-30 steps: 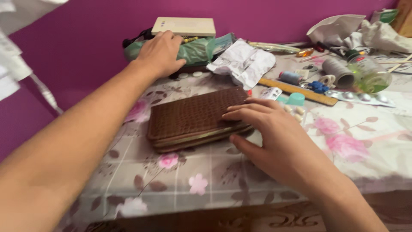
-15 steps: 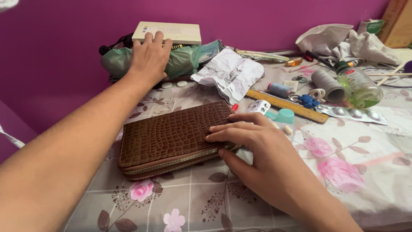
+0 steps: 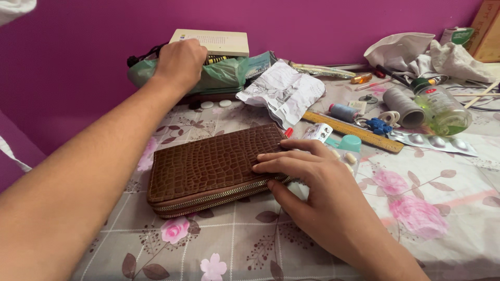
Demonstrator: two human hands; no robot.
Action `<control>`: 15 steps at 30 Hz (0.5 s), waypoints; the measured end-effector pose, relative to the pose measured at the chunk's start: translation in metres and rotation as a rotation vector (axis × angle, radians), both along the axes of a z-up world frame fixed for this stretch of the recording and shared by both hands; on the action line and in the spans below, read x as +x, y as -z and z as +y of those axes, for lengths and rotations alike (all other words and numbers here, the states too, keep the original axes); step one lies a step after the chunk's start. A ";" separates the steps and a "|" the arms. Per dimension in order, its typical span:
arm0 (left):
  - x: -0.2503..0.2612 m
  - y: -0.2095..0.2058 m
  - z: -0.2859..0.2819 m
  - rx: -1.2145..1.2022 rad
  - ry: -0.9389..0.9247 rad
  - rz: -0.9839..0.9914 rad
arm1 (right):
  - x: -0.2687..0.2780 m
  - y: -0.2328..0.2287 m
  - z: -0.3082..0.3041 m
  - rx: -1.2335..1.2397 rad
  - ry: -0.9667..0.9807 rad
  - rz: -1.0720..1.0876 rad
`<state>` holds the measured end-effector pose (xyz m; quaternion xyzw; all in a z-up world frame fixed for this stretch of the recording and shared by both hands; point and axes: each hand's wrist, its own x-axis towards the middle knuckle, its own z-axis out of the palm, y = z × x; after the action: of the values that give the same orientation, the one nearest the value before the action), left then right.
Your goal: The person organizes various items on a cluttered table, picking up a book, a wallet, a notebook, and blister packs of pills. They move these items to a nearby bed and handle sewing supplies like thread spools and a ruler.
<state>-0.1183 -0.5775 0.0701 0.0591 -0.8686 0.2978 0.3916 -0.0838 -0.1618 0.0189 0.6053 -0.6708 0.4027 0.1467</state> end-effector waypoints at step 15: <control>0.042 -0.020 0.036 0.286 -0.110 -0.043 | 0.000 0.000 0.001 -0.009 -0.002 -0.010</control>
<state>-0.0765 -0.5414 0.0906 0.1553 -0.9057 0.1934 0.3438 -0.0839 -0.1608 0.0191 0.6034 -0.6690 0.4088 0.1455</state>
